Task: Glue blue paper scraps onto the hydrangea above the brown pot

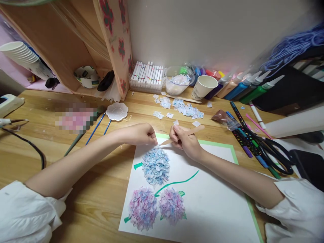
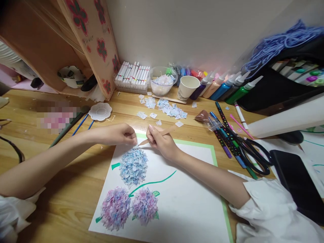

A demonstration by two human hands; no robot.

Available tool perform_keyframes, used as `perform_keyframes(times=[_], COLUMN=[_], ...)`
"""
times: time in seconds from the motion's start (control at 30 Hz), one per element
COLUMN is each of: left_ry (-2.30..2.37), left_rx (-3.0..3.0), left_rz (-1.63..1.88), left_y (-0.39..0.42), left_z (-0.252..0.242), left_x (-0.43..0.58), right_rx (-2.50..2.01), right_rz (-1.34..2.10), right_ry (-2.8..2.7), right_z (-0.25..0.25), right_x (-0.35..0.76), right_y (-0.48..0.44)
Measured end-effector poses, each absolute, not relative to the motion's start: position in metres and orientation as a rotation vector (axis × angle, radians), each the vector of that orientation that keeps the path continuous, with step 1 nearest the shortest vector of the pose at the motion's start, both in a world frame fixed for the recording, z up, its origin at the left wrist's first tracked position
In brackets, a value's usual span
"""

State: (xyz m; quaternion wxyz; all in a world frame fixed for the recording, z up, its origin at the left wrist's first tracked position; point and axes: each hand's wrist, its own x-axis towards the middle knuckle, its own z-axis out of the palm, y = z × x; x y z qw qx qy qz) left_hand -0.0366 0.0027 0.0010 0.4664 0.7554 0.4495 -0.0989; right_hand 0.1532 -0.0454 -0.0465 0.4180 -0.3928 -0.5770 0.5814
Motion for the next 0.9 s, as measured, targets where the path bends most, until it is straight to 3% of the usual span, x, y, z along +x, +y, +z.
perform_keyframes(times=[0.2,0.37,0.57,0.9], left_ry=[1.056,0.788,0.993,1.099], left_rx=[1.854,1.618,1.763,1.876], left_rz=[-0.194,-0.232,-0.293,-0.268], left_y=[0.006,0.009,0.007,0.002], left_z=[0.007,0.012,0.003,0.003], left_x=[-0.035,-0.041,-0.036,-0.031], right_rx=[-0.984,-0.865,-0.838,-0.976], right_rz=[1.426,1.626,1.702,1.477], right_ry=[-1.441,-1.203,-1.164,-1.476], right_z=[-0.047,-0.048,-0.047,-0.047], right_x=[0.155,0.158,0.157,0.156], right_y=[-0.047,-0.041,-0.038,-0.048])
